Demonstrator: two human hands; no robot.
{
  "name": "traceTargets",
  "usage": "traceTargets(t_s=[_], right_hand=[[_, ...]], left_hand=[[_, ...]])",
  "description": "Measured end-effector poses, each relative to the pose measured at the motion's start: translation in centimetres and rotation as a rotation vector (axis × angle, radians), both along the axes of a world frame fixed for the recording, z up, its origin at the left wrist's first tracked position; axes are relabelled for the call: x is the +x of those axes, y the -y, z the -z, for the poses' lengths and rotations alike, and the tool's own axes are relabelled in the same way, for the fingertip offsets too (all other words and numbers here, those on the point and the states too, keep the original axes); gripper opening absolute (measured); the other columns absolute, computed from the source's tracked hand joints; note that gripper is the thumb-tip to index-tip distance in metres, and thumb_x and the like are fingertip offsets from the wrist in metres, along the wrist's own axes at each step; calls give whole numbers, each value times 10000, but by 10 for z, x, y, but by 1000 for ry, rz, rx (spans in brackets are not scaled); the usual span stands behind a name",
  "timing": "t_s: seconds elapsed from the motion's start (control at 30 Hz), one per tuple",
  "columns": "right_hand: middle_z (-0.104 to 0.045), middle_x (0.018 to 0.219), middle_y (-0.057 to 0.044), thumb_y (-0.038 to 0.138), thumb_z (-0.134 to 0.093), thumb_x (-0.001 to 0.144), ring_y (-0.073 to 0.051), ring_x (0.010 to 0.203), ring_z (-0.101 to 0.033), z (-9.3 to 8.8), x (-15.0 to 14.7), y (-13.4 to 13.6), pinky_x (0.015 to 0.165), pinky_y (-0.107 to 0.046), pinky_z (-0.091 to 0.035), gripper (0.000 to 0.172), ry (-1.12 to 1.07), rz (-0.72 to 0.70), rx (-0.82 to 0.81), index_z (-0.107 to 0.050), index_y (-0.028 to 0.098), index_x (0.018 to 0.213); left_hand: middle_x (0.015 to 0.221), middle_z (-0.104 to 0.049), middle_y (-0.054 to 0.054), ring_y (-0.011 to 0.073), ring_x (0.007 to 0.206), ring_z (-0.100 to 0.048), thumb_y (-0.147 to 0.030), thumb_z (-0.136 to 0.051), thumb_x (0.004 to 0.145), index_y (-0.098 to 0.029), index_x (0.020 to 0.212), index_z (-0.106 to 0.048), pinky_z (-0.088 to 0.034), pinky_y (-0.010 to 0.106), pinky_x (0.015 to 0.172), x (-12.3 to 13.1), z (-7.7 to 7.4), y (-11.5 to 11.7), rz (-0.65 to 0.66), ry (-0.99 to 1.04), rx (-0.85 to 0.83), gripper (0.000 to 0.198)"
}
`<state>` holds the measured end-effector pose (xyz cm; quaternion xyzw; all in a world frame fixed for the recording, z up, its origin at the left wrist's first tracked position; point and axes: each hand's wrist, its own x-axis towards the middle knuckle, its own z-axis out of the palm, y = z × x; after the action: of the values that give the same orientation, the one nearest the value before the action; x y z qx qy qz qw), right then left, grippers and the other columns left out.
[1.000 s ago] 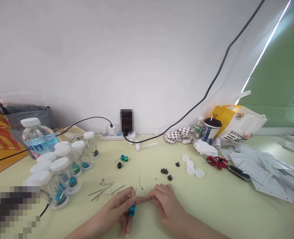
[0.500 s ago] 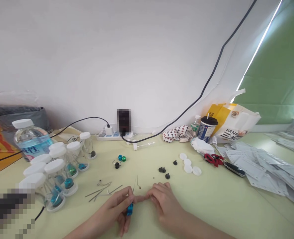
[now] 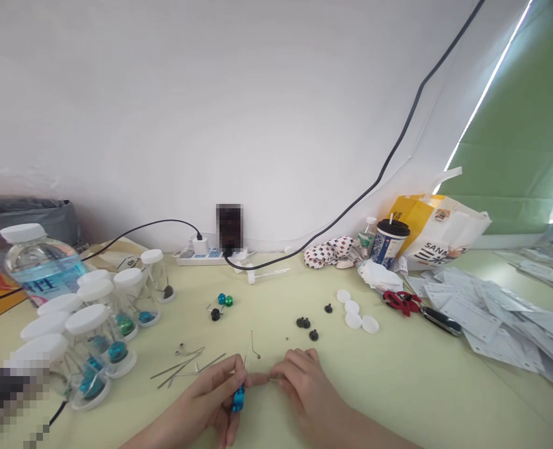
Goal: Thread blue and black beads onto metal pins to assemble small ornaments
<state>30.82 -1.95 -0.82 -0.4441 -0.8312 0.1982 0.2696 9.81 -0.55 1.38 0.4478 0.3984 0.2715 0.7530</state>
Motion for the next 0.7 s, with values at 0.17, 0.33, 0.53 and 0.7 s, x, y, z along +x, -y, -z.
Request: traceTargets(t_s=[0.17, 0.33, 0.53, 0.7], right_hand=[[-550, 869, -40, 59, -402, 885, -168, 816, -501, 10, 0, -1, 733, -315, -285, 266, 63, -33, 94, -581, 209, 1013], [-515, 830, -41, 98, -513, 746, -180, 762, -466, 13, 2, -2, 696, -323, -248, 285, 93, -52, 195, -585, 190, 1006], [-509, 799, -47, 113, -506, 674, -184, 731, -444, 16, 1, -2, 672, -326, -232, 328, 62, -31, 264, -592, 182, 983], [-513, 770, -44, 95, -511, 718, -178, 708, -440, 15, -4, -1, 655, -321, -231, 231, 65, -14, 312, -594, 172, 918]], left_hand=[[930, -732, 59, 102, 388, -615, -451, -589, 825, -208, 727, -428, -416, 188, 326, -1, 2, -2, -25, 43, -41, 307], [910, -733, 82, 124, 430, -639, -439, -575, 839, -200, 703, -428, -442, 220, 377, -1, 2, -3, -44, 67, -58, 311], [917, -738, 61, 132, 456, -658, -374, -580, 854, -207, 728, -430, -458, 228, 415, 0, 2, -3, -14, 105, -48, 257], [901, -741, 68, 137, 459, -656, -384, -578, 853, -205, 731, -442, -457, 236, 419, -2, 3, -4, -26, 103, -58, 255]])
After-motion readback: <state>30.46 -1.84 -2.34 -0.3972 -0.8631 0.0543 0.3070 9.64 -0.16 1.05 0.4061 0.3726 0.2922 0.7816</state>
